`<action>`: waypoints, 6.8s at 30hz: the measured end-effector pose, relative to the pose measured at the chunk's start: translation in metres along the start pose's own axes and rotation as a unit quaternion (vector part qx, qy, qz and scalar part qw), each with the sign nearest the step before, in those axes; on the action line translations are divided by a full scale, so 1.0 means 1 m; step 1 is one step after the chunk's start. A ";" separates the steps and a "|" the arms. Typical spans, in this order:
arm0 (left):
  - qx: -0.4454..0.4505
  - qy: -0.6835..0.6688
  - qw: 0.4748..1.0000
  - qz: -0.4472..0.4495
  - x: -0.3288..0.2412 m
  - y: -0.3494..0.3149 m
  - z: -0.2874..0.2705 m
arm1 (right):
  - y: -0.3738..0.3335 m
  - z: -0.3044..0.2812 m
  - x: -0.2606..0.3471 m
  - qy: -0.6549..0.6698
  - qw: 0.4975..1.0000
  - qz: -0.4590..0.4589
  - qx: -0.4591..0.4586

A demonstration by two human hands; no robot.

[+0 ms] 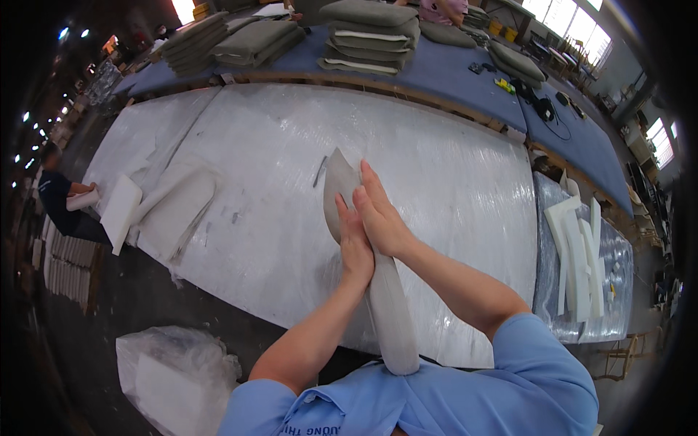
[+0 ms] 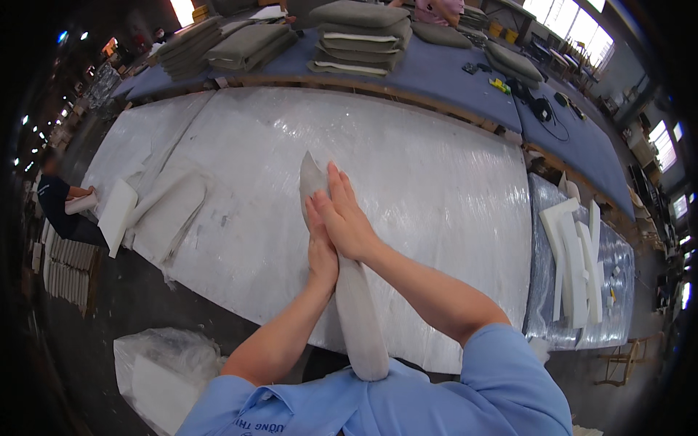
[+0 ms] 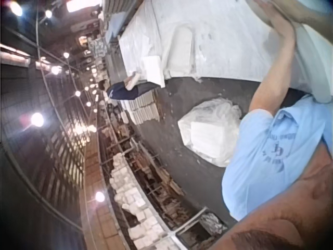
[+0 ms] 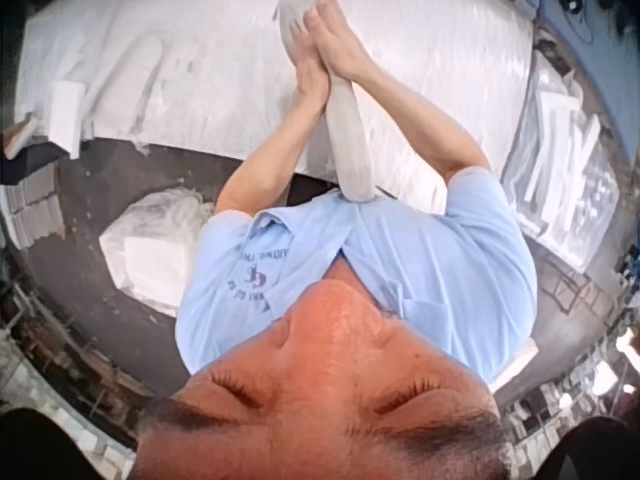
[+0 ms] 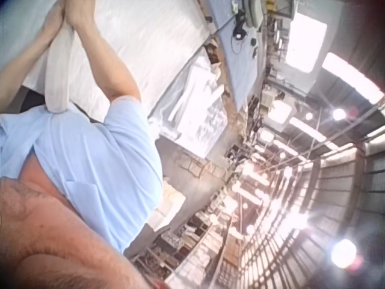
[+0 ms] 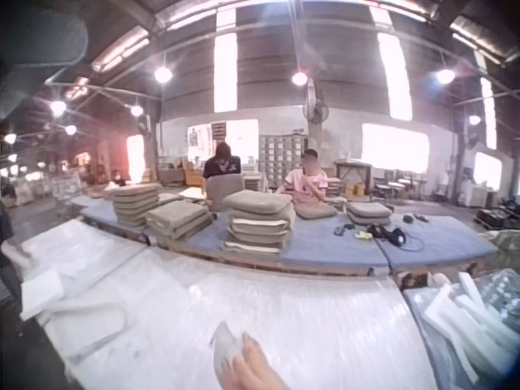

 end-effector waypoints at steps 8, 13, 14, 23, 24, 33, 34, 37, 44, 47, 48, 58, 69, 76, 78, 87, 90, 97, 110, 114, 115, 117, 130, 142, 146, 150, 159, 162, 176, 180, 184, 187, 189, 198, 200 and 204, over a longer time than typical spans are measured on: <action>0.031 -0.040 0.996 -0.067 0.029 -0.042 0.013 | -0.025 -0.011 0.002 0.031 1.000 -0.005 -0.005; 0.022 -0.064 0.995 -0.074 0.022 -0.049 0.014 | -0.033 -0.011 0.012 0.007 0.999 -0.022 -0.030; 0.022 -0.076 0.994 -0.074 0.019 -0.050 0.015 | -0.037 -0.012 0.013 0.013 0.999 -0.024 -0.033; 0.019 -0.077 0.997 -0.026 0.013 -0.089 0.017 | -0.095 -0.002 0.032 0.031 0.999 -0.028 -0.026; 0.019 -0.118 0.992 -0.045 0.012 -0.090 0.019 | -0.098 -0.004 0.032 0.047 0.998 -0.017 -0.034; 0.018 -0.118 0.993 0.022 0.030 -0.148 0.010 | -0.173 0.016 0.038 0.089 0.996 -0.007 -0.015; 0.016 -0.108 0.993 0.036 0.030 -0.146 0.010 | -0.171 0.015 0.043 0.074 0.997 -0.021 -0.013; 0.017 -0.096 0.994 0.046 0.033 -0.149 0.010 | -0.171 0.012 0.049 0.047 0.998 -0.034 -0.002; 0.013 -0.086 0.996 0.038 0.031 -0.166 0.004 | -0.166 0.018 0.027 0.112 0.993 0.028 -0.017; 0.014 -0.078 0.996 0.035 0.027 -0.147 0.001 | -0.127 0.010 0.015 0.107 0.994 0.017 0.019; 0.015 -0.076 0.996 0.036 0.025 -0.138 0.000 | -0.113 0.008 0.006 0.119 0.991 0.055 0.025; -0.040 -0.009 0.996 0.077 -0.037 0.070 -0.017 | 0.048 -0.014 -0.030 0.170 0.973 0.156 -0.008; -0.058 0.171 0.979 0.099 0.008 0.130 -0.028 | 0.076 0.009 -0.019 0.048 0.993 0.112 0.003; 0.011 0.126 0.986 0.113 0.023 0.143 0.002 | 0.086 -0.018 -0.029 -0.199 0.978 0.051 0.025; 0.044 -0.143 0.988 0.040 0.032 0.153 0.001 | 0.094 -0.022 -0.017 -0.251 0.967 0.046 0.016; -0.005 0.131 0.985 0.113 -0.023 0.093 -0.028 | 0.068 -0.036 -0.008 -0.308 0.944 0.111 0.035; 0.104 0.189 0.964 0.155 -0.063 -0.012 -0.029 | 0.056 -0.058 -0.013 -0.297 0.947 0.124 0.011; 0.627 -0.144 0.719 0.263 -0.148 -0.236 -0.005 | 0.080 -0.031 -0.015 -0.284 0.956 0.069 -0.007; 0.342 -0.362 0.821 0.279 -0.133 -0.284 -0.030 | 0.104 -0.045 -0.040 -0.479 0.868 -0.109 0.074; 0.246 -0.510 0.775 0.280 -0.111 -0.294 -0.014 | 0.091 -0.030 -0.024 -0.333 0.941 -0.036 0.049; 0.244 -0.546 0.749 0.285 -0.111 -0.293 -0.007 | 0.090 -0.033 -0.023 -0.349 0.935 -0.022 0.050; 0.285 -0.588 0.713 0.256 -0.115 -0.289 0.001 | 0.079 -0.078 -0.037 -0.376 0.926 -0.031 0.025; 0.428 -0.653 0.591 0.203 -0.126 -0.250 0.035 | 0.081 -0.090 -0.059 -0.320 0.947 -0.002 0.003; 0.519 -0.331 0.776 0.140 -0.121 -0.180 0.029 | 0.061 -0.102 -0.056 -0.278 0.955 0.090 -0.046; 0.371 -0.097 0.913 -0.141 0.023 -0.136 0.015 | 0.052 -0.124 -0.065 -0.272 0.954 0.112 -0.057; 0.206 0.072 0.861 -0.460 0.252 -0.163 -0.052 | 0.058 -0.129 -0.063 -0.279 0.947 0.152 -0.057; 0.262 -0.275 0.675 -0.633 0.328 -0.211 0.025 | -0.053 -0.163 -0.065 -0.195 0.956 0.201 -0.087; 0.257 -0.319 0.662 -0.628 0.330 -0.221 0.026 | -0.104 -0.150 -0.042 -0.163 0.964 0.206 -0.034; -0.029 -0.498 0.812 -0.304 0.244 -0.172 -0.069 | -0.342 -0.156 -0.103 0.293 0.878 0.188 -0.329; -0.065 -0.336 0.929 -0.143 0.125 -0.134 -0.142 | -0.373 -0.045 -0.172 0.544 0.763 0.218 -0.271; -0.022 -0.142 0.990 0.007 -0.023 -0.136 -0.123 | -0.393 0.070 -0.188 0.615 0.685 0.368 -0.130; 0.000 0.006 0.999 0.052 -0.083 -0.158 -0.085 | -0.390 0.121 -0.178 0.517 0.728 0.450 0.011; -0.015 0.160 0.981 0.109 -0.100 -0.184 -0.072 | -0.367 0.132 -0.157 0.474 0.764 0.434 0.054; 0.042 0.381 0.890 0.246 -0.083 -0.244 -0.025 | -0.290 -0.034 -0.032 0.015 0.950 -0.026 -0.310; 0.066 0.373 0.885 0.269 -0.077 -0.254 -0.016 | -0.284 -0.049 0.051 -0.038 0.942 -0.180 -0.281; 0.128 0.345 0.884 0.287 -0.067 -0.265 0.016 | -0.283 -0.031 0.125 -0.102 0.916 -0.311 -0.234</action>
Point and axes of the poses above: each hand's wrist, its own y-axis towards the middle knuckle, its own z-axis out of the palm, x = y × z, the point moved 7 cm from there along y, towards the middle knuckle, and after that the axes turned 7 degrees about -z, right-handed, at the moved point
